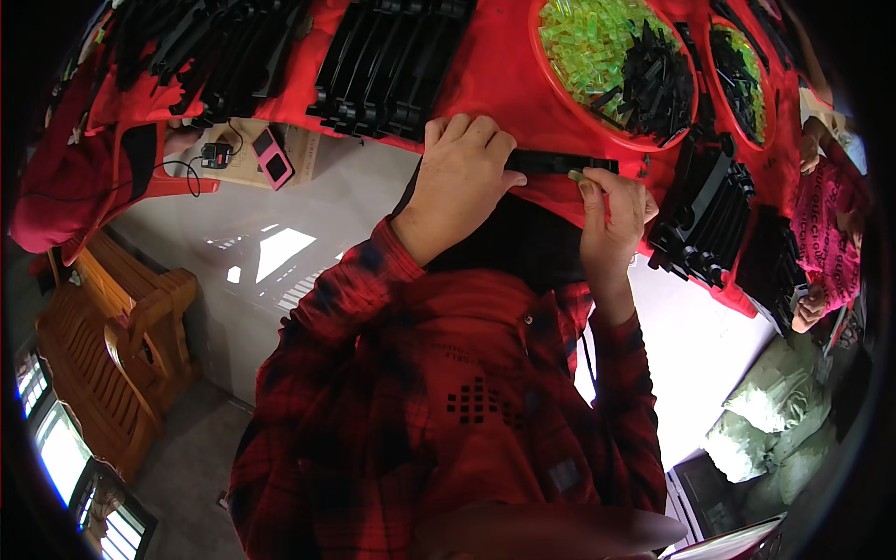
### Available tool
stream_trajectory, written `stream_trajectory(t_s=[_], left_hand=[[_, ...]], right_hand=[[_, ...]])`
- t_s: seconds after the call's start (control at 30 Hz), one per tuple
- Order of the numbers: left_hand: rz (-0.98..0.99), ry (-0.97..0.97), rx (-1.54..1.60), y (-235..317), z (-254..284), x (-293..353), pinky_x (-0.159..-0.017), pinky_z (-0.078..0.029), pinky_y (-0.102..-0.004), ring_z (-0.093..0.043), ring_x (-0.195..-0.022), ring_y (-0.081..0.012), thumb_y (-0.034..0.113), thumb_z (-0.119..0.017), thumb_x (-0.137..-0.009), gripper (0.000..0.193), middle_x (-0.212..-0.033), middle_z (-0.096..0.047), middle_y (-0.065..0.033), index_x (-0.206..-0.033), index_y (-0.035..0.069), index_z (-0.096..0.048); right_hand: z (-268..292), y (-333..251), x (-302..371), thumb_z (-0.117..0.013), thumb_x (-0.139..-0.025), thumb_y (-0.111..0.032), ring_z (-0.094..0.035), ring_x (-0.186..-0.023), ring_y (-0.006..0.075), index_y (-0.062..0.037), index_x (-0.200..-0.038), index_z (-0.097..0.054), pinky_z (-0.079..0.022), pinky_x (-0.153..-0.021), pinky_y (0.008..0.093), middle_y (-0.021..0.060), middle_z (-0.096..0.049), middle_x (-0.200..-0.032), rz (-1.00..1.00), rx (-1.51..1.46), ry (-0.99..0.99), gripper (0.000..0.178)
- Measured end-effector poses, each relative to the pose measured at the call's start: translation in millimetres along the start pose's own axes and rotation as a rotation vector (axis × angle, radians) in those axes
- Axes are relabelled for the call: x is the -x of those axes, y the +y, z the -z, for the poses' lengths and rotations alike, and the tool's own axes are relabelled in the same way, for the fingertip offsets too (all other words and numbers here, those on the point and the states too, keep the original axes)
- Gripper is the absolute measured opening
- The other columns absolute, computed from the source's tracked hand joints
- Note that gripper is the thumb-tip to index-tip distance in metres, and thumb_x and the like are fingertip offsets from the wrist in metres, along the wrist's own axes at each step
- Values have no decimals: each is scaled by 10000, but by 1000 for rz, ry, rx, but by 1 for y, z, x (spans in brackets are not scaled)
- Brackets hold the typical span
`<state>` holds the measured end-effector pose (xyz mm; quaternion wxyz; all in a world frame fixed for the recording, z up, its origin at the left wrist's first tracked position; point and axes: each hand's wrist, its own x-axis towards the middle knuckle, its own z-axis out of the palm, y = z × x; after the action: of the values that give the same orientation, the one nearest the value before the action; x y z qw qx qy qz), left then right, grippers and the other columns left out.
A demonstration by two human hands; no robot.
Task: The person picks up a black plastic frame and inserts a small green vial into its slot by hand. They then snap a black plastic clip onto the frame over the vial and place the completed assembly onto the table.
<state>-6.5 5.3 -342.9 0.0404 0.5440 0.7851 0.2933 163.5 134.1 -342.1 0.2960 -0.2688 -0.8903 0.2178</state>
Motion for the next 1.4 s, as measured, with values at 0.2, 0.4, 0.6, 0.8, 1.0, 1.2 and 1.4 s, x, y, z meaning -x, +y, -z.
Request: stream_trajectory(t_s=[0.2, 0.4, 0.6, 0.8, 1.0, 1.2, 1.4], left_hand=[[-25, -3, 63, -4, -4, 0, -868, -404, -395, -565, -970, -251, 263, -793, -761, 387, -972, -616, -29, -1102, 132, -668], [-16, -4, 144, -11, -9, 1, -842, -416, -384, -563, -965, -248, 257, -795, -764, 375, -996, -640, -22, -1101, 149, -671], [0, -11, 207, -14, -10, 0, -843, -412, -374, -562, -948, -239, 255, -810, -749, 375, -991, -654, -17, -1082, 144, -680], [6, -1, 225, -16, -12, 1, -830, -406, -366, -561, -928, -232, 259, -812, -745, 361, -965, -654, -7, -1066, 147, -691], [16, 7, 242, -17, -14, 1, -826, -398, -370, -557, -917, -231, 265, -810, -749, 350, -953, -648, -1, -1062, 154, -699], [41, -15, 260, -17, -13, 0, -828, -397, -372, -558, -922, -233, 274, -811, -746, 338, -945, -646, 0, -1046, 155, -710], [42, -4, 266, -17, -15, -1, -821, -401, -375, -560, -924, -231, 267, -813, -741, 329, -935, -645, 1, -1032, 150, -713]], right_hand=[[-9, 5, -9, -741, -838, -166, -590, -847, 138, -149, -978, -696, -309, -924, 368, -57, -689, -863, 114, 191, 3, 147], [-11, 2, -15, -757, -815, -176, -596, -859, 141, -161, -945, -697, -308, -957, 404, -56, -672, -816, 170, 232, -20, 144], [-13, 3, -17, -769, -802, -178, -599, -860, 142, -159, -927, -702, -320, -969, 429, -52, -645, -778, 180, 255, -27, 144], [-13, 4, -18, -772, -798, -169, -614, -836, 141, -156, -915, -703, -322, -1013, 458, -49, -635, -750, 195, 241, -35, 137], [-14, 5, -21, -769, -802, -166, -627, -820, 133, -148, -901, -702, -323, -1021, 468, -46, -649, -758, 215, 251, -48, 121], [-13, 7, -21, -767, -800, -154, -629, -831, 124, -145, -911, -699, -313, -1024, 461, -47, -668, -781, 217, 249, -67, 131], [-15, 9, -20, -780, -778, -122, -629, -859, 128, -143, -914, -700, -314, -993, 438, -48, -678, -810, 214, 230, -75, 159]])
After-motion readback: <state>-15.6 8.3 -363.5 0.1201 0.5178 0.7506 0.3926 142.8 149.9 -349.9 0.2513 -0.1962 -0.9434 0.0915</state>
